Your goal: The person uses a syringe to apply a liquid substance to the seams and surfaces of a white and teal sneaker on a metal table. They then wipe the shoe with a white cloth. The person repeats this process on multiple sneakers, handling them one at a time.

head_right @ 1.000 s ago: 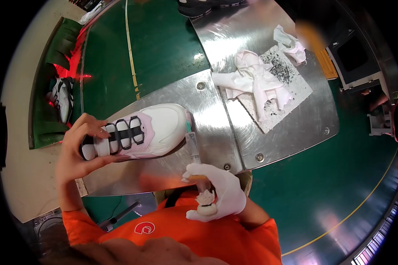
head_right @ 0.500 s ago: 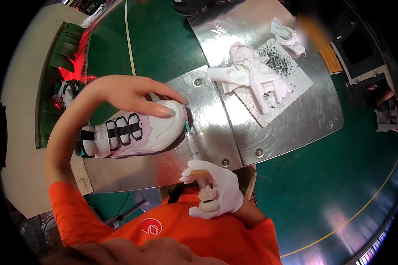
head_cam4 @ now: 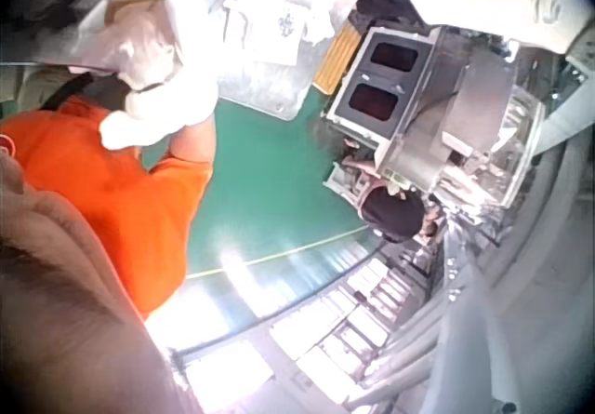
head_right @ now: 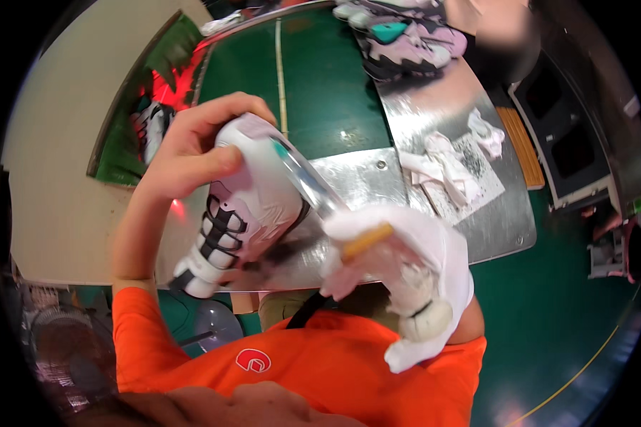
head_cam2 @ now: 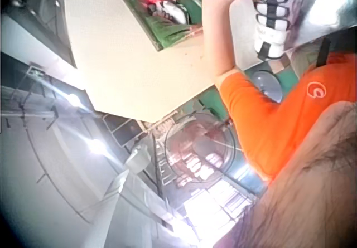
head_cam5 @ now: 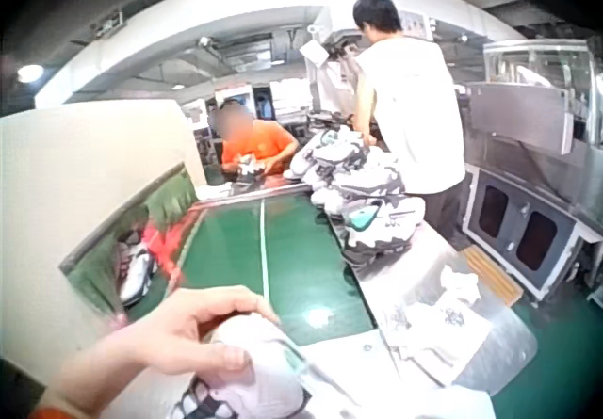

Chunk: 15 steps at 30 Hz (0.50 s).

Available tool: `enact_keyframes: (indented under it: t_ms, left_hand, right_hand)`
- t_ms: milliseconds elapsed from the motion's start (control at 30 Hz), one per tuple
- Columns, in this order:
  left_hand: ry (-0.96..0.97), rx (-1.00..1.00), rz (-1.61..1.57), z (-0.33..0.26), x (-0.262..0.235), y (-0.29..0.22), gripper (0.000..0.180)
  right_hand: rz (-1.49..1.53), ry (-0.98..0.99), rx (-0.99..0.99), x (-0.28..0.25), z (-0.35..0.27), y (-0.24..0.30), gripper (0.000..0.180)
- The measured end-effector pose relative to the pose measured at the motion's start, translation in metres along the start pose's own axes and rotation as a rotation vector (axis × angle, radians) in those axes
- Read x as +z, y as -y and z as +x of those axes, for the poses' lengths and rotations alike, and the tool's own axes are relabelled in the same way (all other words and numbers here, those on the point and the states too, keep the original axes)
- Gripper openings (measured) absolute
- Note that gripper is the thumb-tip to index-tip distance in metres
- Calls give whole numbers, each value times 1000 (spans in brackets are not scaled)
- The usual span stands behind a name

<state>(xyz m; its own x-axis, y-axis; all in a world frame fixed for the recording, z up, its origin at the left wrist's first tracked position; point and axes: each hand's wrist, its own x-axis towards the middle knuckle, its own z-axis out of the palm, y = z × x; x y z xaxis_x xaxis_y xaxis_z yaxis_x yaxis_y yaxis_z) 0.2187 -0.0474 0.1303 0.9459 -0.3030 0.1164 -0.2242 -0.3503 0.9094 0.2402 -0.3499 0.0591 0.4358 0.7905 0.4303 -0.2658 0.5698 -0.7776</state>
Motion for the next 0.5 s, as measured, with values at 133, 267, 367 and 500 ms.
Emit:
enact_keyframes:
  t_ms: [133,267,367,500]
  left_hand:
    - [-363,153,-169,-58,-14,22,60]
    - [-645,201,-319,-97,-19,52,52]
    - [-816,180,-429,-110,-22,72,48]
    - [-938,166,-589,-122,-27,103,41]
  right_hand:
    - [-37,166,129,13,72,0,100]
    - [-53,153,208,30,109,-19,97]
    - [-43,120,251,32,127,-44,102]
    - [-31,83,307,20,140,-75,111]
